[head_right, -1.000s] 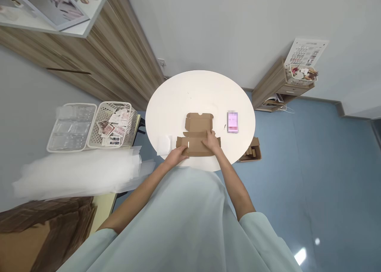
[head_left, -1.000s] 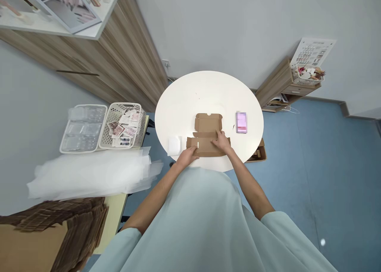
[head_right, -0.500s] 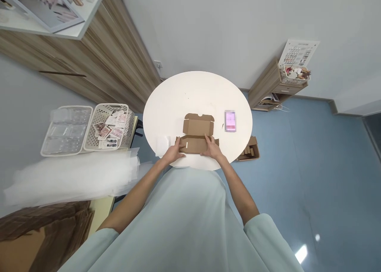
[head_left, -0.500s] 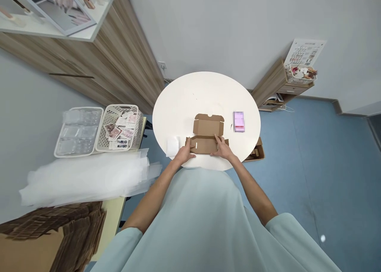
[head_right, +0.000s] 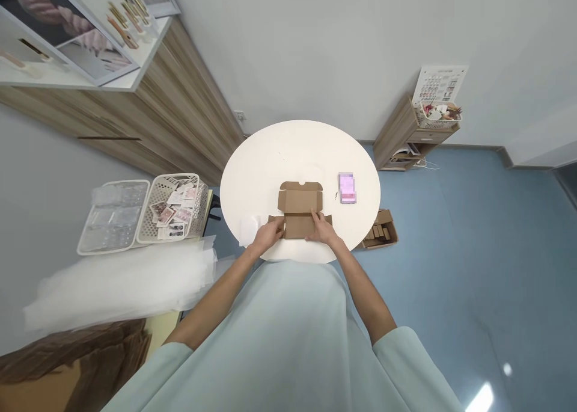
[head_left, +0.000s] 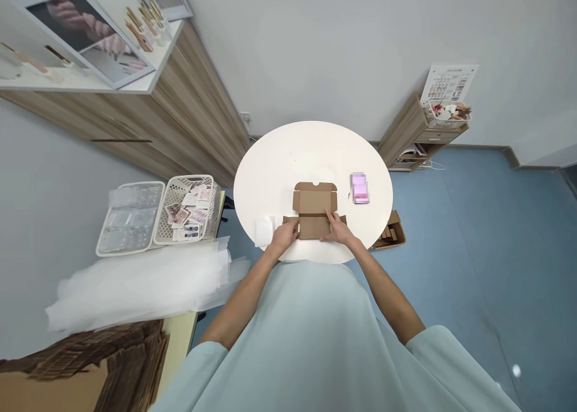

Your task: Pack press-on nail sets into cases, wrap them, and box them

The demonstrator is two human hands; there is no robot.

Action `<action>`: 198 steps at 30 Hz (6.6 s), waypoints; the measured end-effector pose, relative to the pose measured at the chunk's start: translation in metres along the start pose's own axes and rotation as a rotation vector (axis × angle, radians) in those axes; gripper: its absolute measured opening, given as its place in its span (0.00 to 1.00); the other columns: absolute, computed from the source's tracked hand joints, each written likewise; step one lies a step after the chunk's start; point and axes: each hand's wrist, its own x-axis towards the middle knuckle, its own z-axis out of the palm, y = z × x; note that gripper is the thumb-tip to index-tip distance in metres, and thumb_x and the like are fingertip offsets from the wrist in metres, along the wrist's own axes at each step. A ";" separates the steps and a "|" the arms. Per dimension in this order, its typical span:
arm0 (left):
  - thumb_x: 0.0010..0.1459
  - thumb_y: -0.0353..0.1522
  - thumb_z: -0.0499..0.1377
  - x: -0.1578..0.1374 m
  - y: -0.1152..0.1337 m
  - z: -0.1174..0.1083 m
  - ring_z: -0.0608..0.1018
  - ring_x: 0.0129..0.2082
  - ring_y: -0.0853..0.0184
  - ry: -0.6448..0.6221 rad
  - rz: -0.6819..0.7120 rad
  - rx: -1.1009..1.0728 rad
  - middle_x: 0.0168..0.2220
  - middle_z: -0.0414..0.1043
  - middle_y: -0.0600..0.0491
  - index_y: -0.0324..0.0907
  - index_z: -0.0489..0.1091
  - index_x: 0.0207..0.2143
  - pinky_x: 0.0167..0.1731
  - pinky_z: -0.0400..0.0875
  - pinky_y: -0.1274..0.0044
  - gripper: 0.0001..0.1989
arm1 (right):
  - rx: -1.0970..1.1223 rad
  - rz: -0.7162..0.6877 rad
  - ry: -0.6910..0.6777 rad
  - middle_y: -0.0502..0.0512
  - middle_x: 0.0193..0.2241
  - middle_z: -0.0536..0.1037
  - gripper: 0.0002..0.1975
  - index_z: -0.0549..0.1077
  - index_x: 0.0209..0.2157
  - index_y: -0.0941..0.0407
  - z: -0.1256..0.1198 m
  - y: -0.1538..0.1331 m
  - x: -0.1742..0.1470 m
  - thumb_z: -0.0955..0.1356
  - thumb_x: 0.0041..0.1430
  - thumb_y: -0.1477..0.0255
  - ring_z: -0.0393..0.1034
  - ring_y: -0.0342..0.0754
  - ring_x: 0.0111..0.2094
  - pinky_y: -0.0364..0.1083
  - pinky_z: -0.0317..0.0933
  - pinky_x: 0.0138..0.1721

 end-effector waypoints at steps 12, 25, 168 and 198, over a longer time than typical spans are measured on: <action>0.68 0.39 0.58 -0.027 -0.022 0.007 0.82 0.49 0.52 0.278 -0.418 -0.031 0.52 0.77 0.42 0.43 0.75 0.47 0.44 0.74 0.68 0.11 | -0.014 -0.031 0.000 0.68 0.72 0.55 0.63 0.46 0.78 0.45 0.002 0.000 0.007 0.82 0.49 0.64 0.69 0.65 0.65 0.58 0.66 0.61; 0.66 0.47 0.61 -0.019 0.013 0.008 0.84 0.42 0.59 0.234 -0.222 -0.343 0.48 0.84 0.50 0.46 0.75 0.43 0.45 0.75 0.70 0.14 | -0.048 -0.001 -0.043 0.70 0.74 0.50 0.68 0.41 0.78 0.45 0.003 -0.004 0.004 0.83 0.47 0.64 0.66 0.70 0.67 0.60 0.66 0.61; 0.66 0.30 0.60 0.000 0.051 0.042 0.82 0.47 0.57 0.187 -0.217 -0.203 0.52 0.79 0.44 0.42 0.73 0.53 0.51 0.73 0.69 0.14 | -0.028 0.126 0.156 0.53 0.41 0.85 0.17 0.77 0.55 0.54 0.013 -0.035 -0.002 0.70 0.65 0.77 0.80 0.50 0.43 0.44 0.68 0.48; 0.65 0.32 0.59 -0.002 0.021 0.027 0.81 0.48 0.54 0.188 -0.394 -0.142 0.49 0.79 0.45 0.44 0.73 0.50 0.44 0.71 0.69 0.12 | -0.335 0.346 0.132 0.64 0.42 0.84 0.08 0.76 0.45 0.59 0.000 -0.029 -0.007 0.65 0.71 0.74 0.79 0.56 0.45 0.45 0.62 0.39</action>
